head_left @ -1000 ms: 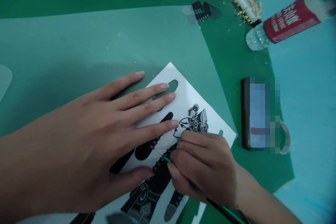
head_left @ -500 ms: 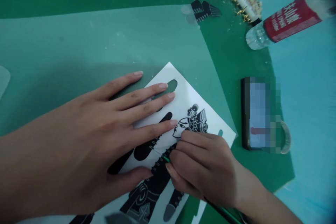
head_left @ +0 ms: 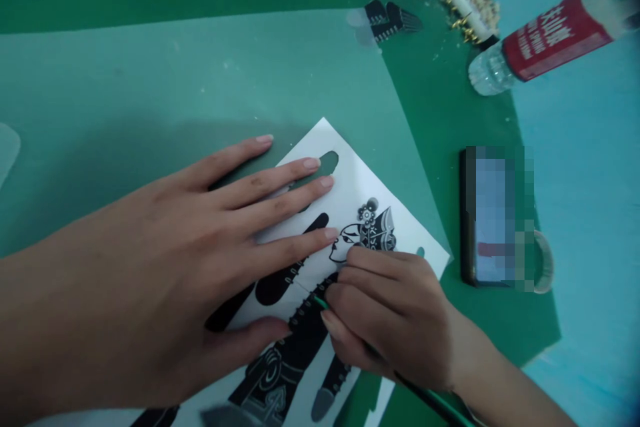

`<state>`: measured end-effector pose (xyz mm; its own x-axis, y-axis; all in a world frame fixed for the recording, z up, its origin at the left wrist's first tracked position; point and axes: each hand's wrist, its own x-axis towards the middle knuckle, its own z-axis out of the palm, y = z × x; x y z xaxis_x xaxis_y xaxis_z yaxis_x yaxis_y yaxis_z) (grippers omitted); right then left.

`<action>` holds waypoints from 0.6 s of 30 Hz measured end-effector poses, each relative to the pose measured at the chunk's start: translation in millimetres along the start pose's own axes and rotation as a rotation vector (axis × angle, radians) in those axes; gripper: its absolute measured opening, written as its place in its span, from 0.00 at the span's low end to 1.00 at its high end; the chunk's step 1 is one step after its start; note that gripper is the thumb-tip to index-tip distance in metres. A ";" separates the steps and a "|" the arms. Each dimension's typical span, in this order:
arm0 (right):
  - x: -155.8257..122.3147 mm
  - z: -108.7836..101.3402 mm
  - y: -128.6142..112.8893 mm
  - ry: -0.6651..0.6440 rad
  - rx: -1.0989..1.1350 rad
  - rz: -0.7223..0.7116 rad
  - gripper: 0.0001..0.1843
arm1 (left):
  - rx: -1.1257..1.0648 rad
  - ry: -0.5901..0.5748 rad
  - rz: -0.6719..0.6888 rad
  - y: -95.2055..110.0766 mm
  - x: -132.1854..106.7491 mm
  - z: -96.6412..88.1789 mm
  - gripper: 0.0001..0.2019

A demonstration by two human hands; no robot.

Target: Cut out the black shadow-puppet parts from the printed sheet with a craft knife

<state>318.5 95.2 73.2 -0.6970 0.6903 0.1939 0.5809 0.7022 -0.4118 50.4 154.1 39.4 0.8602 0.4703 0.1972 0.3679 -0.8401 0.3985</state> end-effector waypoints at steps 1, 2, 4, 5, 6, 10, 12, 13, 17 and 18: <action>0.0 0.1 -0.1 -0.001 -0.004 0.003 0.28 | 0.018 -0.014 0.008 0.0 0.2 0.3 0.35; 0.0 0.2 -0.2 -0.005 -0.006 0.004 0.28 | 0.039 -0.025 0.017 -0.1 0.3 0.3 0.36; -0.3 0.2 -0.6 -0.009 -0.009 0.001 0.29 | 0.066 -0.022 0.022 -0.3 0.4 0.0 0.36; -0.6 0.2 -0.7 -0.008 -0.010 0.000 0.29 | 0.079 -0.022 0.031 -0.4 0.3 -0.5 0.37; -0.8 0.1 -0.8 -0.009 -0.010 -0.001 0.29 | 0.091 -0.022 0.039 -0.5 0.2 -1.0 0.37; -0.8 0.1 -0.6 -0.004 -0.003 0.000 0.28 | 0.086 -0.029 0.043 -0.5 0.3 -3.2 0.36; -0.1 0.3 -0.5 -0.002 -0.001 -0.001 0.28 | 0.056 -0.029 0.032 -0.8 0.9 -3.5 0.35; 0.3 0.4 -0.5 -0.003 -0.002 0.000 0.28 | 0.044 -0.029 0.030 -0.9 1.3 -3.5 0.35; 0.6 1.3 -1.1 -0.006 -0.005 0.001 0.27 | 0.041 -0.034 0.022 -1.5 2.2 -2.8 0.35; 0.4 1.4 -1.2 -0.003 -0.007 0.000 0.28 | 0.033 -0.036 0.016 -1.5 2.4 -2.7 0.35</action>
<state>316.9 94.4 72.5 -0.6984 0.6897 0.1914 0.5837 0.7035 -0.4054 50.9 157.2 41.7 0.8778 0.4475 0.1708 0.3652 -0.8560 0.3661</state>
